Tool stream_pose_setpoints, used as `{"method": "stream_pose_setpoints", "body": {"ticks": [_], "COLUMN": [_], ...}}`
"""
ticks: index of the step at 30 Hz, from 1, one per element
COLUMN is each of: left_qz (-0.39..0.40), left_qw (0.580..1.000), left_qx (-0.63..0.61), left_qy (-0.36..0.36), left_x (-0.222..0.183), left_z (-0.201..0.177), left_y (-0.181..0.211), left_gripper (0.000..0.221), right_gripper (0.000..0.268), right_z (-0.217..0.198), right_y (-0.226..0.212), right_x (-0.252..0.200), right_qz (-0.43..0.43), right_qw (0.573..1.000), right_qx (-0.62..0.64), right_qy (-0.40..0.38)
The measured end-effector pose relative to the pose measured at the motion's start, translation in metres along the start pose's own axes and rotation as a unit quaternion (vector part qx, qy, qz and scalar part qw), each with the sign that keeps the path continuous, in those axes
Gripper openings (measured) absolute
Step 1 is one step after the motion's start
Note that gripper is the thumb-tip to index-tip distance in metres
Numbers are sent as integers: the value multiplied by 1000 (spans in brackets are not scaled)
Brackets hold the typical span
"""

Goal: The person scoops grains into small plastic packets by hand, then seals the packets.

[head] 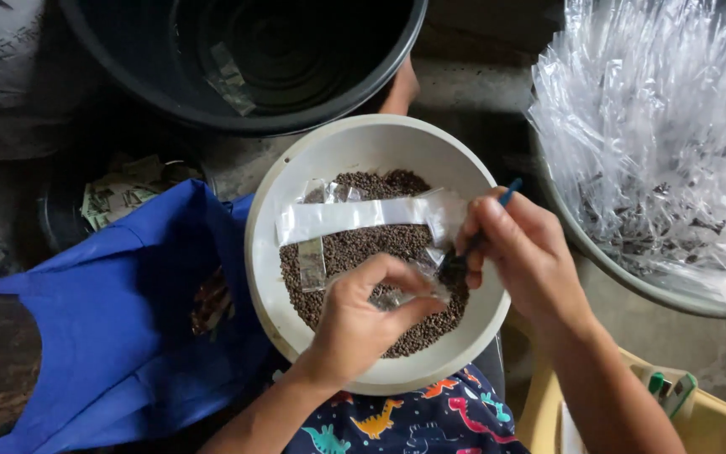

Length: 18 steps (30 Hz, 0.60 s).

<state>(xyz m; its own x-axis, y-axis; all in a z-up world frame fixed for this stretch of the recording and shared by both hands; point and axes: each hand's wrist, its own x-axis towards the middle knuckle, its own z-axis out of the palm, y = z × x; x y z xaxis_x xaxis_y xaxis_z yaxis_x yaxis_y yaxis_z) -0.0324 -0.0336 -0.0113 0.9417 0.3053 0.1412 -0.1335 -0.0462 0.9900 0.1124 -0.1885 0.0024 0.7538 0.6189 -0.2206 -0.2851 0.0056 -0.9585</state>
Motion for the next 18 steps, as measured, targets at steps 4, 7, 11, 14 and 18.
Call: {"method": "stream_pose_setpoints", "body": {"ticks": [4,7,11,14,18], "left_qz": [9,71,110,132,112], "left_qw": [999,997,990,988,991], "left_qx": [17,5,8,-8,59], "left_qy": [26,24,86,75,-35], "left_x": [15,30,40,40,47], "left_z": [4,0,-14,-22,-7], "left_y": [9,20,73,97,60], "left_gripper": [39,23,27,28,52], "right_gripper": [16,20,22,29,45], "right_z": [9,5,16,11,4], "right_y": [-37,-29,-14,13,40], "right_x": [-5,-9,-12,-14,-10], "right_qz": [-199,-251,-220,-208,-192], "right_qw": [917,956,907,923,946], "right_qx": [-304,-131,-358,-322,-258], "right_qy": [-163,-73,15,-5,-45]}}
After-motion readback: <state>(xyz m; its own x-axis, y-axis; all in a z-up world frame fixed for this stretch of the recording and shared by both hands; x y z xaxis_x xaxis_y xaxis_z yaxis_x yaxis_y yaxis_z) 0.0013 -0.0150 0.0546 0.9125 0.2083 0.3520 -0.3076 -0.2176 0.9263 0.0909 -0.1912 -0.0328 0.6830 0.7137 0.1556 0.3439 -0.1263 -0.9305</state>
